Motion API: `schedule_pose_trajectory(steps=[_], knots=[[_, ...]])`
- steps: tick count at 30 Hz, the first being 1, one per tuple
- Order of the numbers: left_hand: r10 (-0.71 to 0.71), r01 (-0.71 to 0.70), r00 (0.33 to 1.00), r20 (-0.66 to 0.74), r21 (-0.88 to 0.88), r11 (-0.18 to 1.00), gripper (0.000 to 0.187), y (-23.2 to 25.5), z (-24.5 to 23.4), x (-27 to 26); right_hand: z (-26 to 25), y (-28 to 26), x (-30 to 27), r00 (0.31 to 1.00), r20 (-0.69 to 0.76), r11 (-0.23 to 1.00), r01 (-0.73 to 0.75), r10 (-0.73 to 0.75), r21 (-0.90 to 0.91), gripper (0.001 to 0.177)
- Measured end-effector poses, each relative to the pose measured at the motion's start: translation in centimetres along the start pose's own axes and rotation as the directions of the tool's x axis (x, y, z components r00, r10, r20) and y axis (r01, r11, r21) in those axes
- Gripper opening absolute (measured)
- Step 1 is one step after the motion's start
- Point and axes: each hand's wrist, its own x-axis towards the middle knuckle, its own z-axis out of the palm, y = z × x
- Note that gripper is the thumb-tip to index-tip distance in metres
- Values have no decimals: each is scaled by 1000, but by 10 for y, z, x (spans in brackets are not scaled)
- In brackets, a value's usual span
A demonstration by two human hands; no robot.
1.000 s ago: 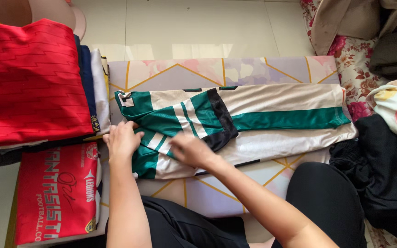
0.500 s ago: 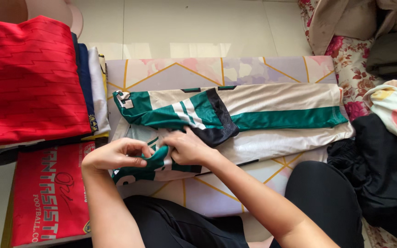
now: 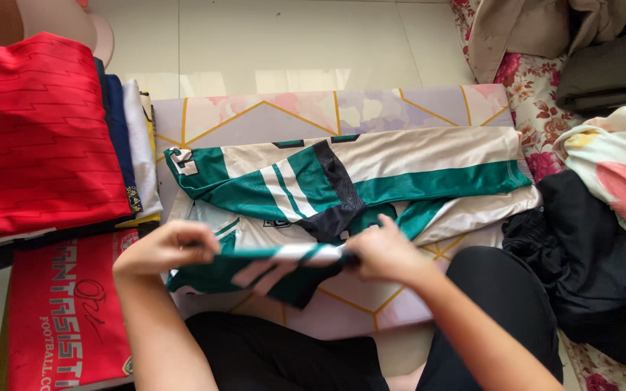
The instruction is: The person folds a red and white jersey, then a white and green jersey, and finally a black garment. Each item is smoothed, folded into a compact rectangle, and stacked on the left side of the frame.
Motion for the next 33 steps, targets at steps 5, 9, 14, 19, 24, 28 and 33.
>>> schedule_pose_trajectory(steps=[5, 9, 14, 19, 24, 28, 33], knots=[[138, -103, 830, -540, 94, 990, 17, -7, 1, 41, -32, 50, 42, 937, -250, 964, -210, 246, 161, 29], [59, 392, 629, -775, 382, 837, 49, -21, 2, 55, -24, 67, 101, 934, -279, 931, -119, 222, 344, 67], [-83, 708, 602, -794, 483, 515, 103, -42, 1, 41, 24, 100, 107, 931, -100, 795, -240, 350, 557, 73], [-404, 800, 595, -694, 461, 385, 57, -67, -8, 38, 64, 159, 30, 923, -209, 824, -165, 322, 542, 32], [-345, 598, 530, -775, 53, 800, 46, -89, -21, 23, 77, 216, -19, 889, -305, 898, -213, 342, 385, 26], [-164, 866, 385, -908, 294, 404, 46, -80, -9, -8, 76, 246, -42, 854, -252, 886, -410, 456, 216, 22], [142, 915, 357, -923, 376, 148, 49, -39, 63, 16, 70, 287, -72, 814, -314, 872, -460, 489, 165, 27]])
